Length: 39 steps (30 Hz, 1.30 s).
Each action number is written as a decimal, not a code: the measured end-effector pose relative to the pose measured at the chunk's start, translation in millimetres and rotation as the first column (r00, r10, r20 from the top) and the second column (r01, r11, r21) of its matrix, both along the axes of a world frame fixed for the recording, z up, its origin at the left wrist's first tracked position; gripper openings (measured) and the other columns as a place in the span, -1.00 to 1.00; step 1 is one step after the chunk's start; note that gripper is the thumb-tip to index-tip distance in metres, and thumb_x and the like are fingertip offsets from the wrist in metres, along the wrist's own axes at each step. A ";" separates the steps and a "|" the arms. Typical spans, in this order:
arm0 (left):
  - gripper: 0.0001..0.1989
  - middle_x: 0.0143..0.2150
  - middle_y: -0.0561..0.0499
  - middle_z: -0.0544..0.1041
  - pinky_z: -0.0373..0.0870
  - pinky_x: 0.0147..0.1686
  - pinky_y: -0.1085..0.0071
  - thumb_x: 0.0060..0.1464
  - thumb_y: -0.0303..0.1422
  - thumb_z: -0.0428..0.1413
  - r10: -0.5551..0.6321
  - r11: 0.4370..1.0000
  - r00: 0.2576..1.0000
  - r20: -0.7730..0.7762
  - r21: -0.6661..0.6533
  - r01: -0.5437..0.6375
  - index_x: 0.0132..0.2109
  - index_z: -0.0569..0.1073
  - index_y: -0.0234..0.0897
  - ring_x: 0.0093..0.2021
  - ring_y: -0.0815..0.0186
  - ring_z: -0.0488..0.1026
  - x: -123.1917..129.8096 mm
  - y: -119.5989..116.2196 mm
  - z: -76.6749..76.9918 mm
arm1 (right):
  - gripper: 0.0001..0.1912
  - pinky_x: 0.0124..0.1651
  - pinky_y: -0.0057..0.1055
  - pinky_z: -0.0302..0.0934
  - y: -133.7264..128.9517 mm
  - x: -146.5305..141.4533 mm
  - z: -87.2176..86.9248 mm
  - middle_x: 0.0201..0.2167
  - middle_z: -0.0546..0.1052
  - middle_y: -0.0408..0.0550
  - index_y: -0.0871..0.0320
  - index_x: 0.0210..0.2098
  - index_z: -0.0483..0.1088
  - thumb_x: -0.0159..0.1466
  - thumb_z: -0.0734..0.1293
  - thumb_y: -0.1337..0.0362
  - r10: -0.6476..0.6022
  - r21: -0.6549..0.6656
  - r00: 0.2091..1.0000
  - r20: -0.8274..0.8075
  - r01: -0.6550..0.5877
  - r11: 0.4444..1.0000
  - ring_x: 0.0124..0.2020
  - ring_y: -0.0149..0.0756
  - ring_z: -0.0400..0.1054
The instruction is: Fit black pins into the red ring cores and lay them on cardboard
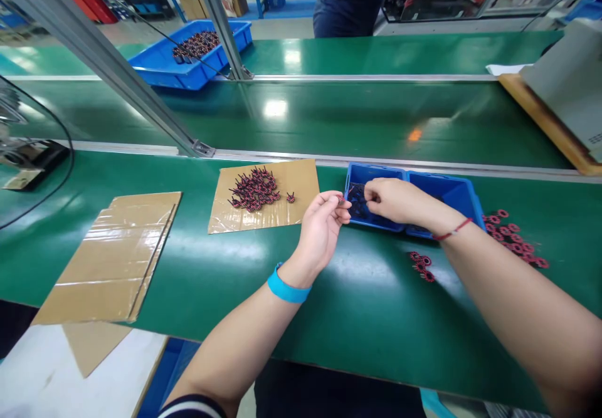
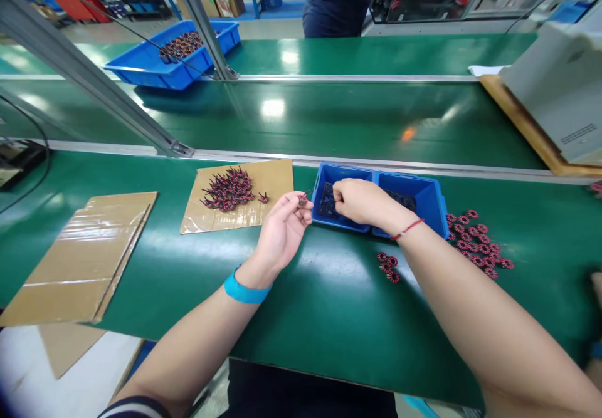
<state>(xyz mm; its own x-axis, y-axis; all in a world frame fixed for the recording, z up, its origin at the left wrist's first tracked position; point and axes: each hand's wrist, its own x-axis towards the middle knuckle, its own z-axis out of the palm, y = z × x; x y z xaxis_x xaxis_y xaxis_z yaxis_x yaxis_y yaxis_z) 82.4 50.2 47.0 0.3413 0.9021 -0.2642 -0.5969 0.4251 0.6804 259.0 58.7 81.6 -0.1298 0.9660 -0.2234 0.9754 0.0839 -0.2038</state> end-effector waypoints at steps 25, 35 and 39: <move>-0.79 -0.31 -0.01 0.57 0.34 -0.28 0.38 0.08 -0.29 0.23 -0.267 0.942 0.959 -0.100 0.182 0.281 -0.14 0.51 -0.27 -0.41 0.39 0.43 5.7 -26.5 2.4 | -0.91 -0.31 -0.35 0.20 -61.9 13.4 -4.9 -0.42 0.53 -0.09 0.12 -0.38 0.43 0.24 0.30 0.30 -0.099 0.226 0.824 -0.558 0.266 0.937 -0.41 -0.30 0.37; -0.79 -0.28 -0.04 0.58 0.36 -0.16 0.34 0.13 -0.27 0.22 -0.349 0.884 0.916 -0.198 0.254 0.392 -0.11 0.60 -0.24 -0.34 0.34 0.47 1.8 -29.9 3.8 | -0.90 -0.28 -0.38 0.26 -91.3 -0.4 -6.9 -0.40 0.54 -0.11 0.11 -0.36 0.45 0.28 0.31 0.28 -0.117 0.137 0.657 -0.744 0.323 0.936 -0.36 -0.31 0.40; -0.78 -0.27 -0.05 0.59 0.37 -0.21 0.34 0.11 -0.26 0.24 -0.380 0.884 0.910 -0.164 0.227 0.409 -0.12 0.58 -0.25 -0.34 0.32 0.48 3.1 -31.7 3.4 | -0.83 -0.26 -0.34 0.34 -91.7 1.6 -12.5 -0.42 0.56 -0.09 0.13 -0.38 0.48 0.22 0.42 0.15 -0.192 -0.034 0.363 -0.912 0.401 0.916 -0.36 -0.28 0.44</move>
